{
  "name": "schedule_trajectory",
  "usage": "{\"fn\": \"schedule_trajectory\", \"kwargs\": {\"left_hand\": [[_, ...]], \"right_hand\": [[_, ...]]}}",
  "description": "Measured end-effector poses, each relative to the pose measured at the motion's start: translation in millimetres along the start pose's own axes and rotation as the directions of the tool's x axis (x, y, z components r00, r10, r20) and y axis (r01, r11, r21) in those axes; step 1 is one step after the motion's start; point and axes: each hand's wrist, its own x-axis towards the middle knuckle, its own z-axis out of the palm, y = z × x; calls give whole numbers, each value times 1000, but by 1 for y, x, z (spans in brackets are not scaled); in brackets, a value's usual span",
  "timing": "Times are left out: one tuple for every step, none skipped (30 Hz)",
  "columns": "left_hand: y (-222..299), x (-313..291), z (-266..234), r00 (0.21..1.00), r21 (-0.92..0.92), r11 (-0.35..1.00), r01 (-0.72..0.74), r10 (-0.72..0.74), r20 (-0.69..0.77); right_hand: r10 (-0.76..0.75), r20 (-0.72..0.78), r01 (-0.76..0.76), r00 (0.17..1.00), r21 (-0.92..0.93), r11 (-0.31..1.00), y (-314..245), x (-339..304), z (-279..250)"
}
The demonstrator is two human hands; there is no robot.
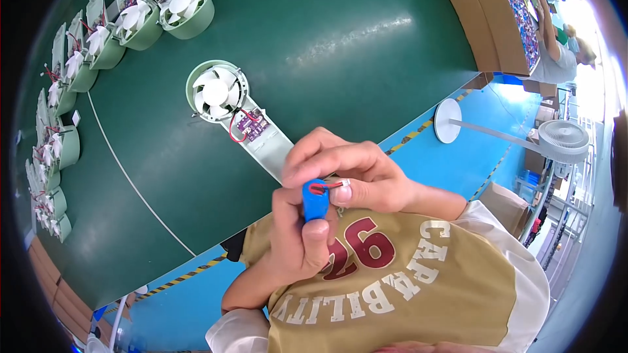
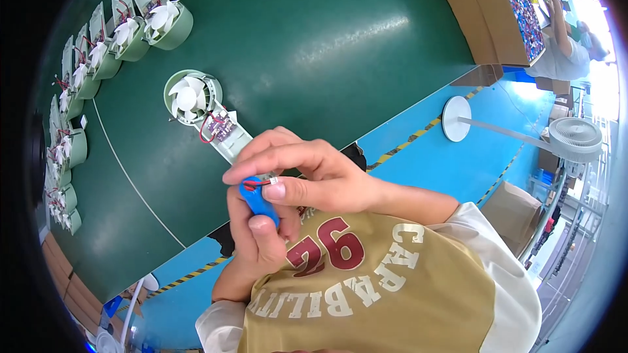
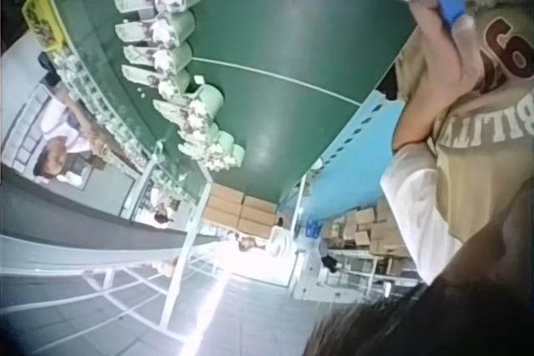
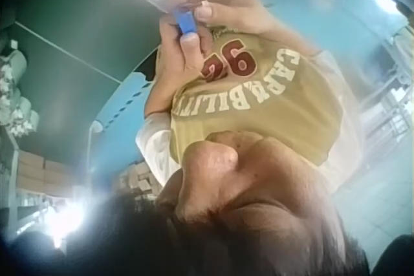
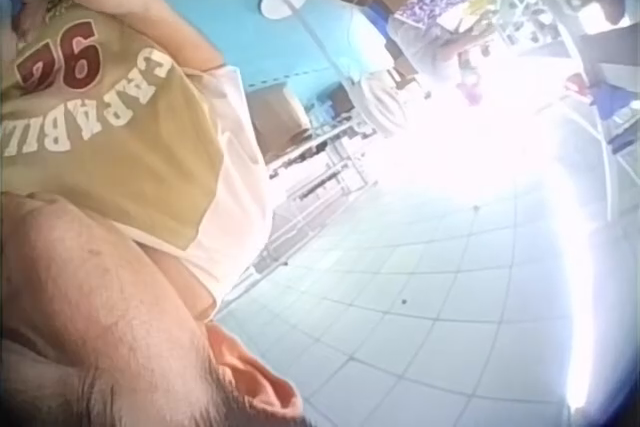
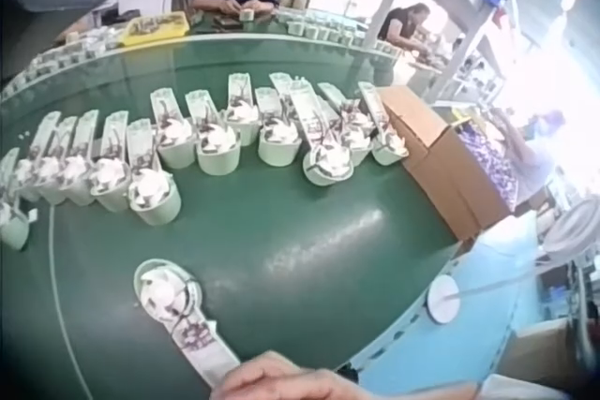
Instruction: The person assembles portable electric fans by connecting wires to circuit boards, inserting cylindrical batteries into the fan handles, and placing the assembled fans onto the table.
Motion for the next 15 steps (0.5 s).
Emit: {"fn": "schedule_trajectory", "kwargs": {"left_hand": [[1,2,0,997,-37,998,42,-40,63],[1,-1,-3,990,-20,994,105,-103,97],[-1,-3,-4,990,-21,994,105,-103,94],[-2,-5,-4,994,40,997,63,-66,83],[-2,-5,-4,996,100,995,22,-30,79],[-1,-3,-7,996,98,995,23,-31,79],[3,0,-12,992,365,924,-113,84,94],[8,3,-14,972,598,767,-233,186,140],[14,5,-14,973,595,770,-231,183,142],[21,6,-14,969,626,745,-232,234,81],[26,4,-13,958,661,715,-226,287,16],[27,0,-12,936,663,714,-225,346,-55],[27,-1,-14,937,665,713,-221,345,-58],[26,-1,-17,929,673,716,-186,351,-117],[25,-2,-19,917,679,719,-150,357,-176]], "right_hand": [[-51,12,52,999,-33,998,1,1,1],[-73,37,78,997,-186,979,1,4,3],[-70,39,76,997,-185,980,0,4,3],[-1,61,8,998,-112,994,0,3,3],[65,83,-62,994,-40,997,-1,2,3],[-50,98,50,994,3,999,2,4,2],[-48,97,48,994,3,999,1,3,1],[-13,58,13,998,-8,1000,-2,1,-2],[21,19,-21,1000,-18,1000,-4,0,-4],[-53,-1,52,999,-156,986,-8,2,-6],[-51,1,50,999,-153,987,-9,2,-7],[-190,33,184,981,-457,870,-9,2,-8],[-310,106,291,945,-706,646,-9,3,-9],[-418,211,401,884,-803,442,-11,6,-9],[-416,213,402,884,-802,443,-13,7,-7]]}}
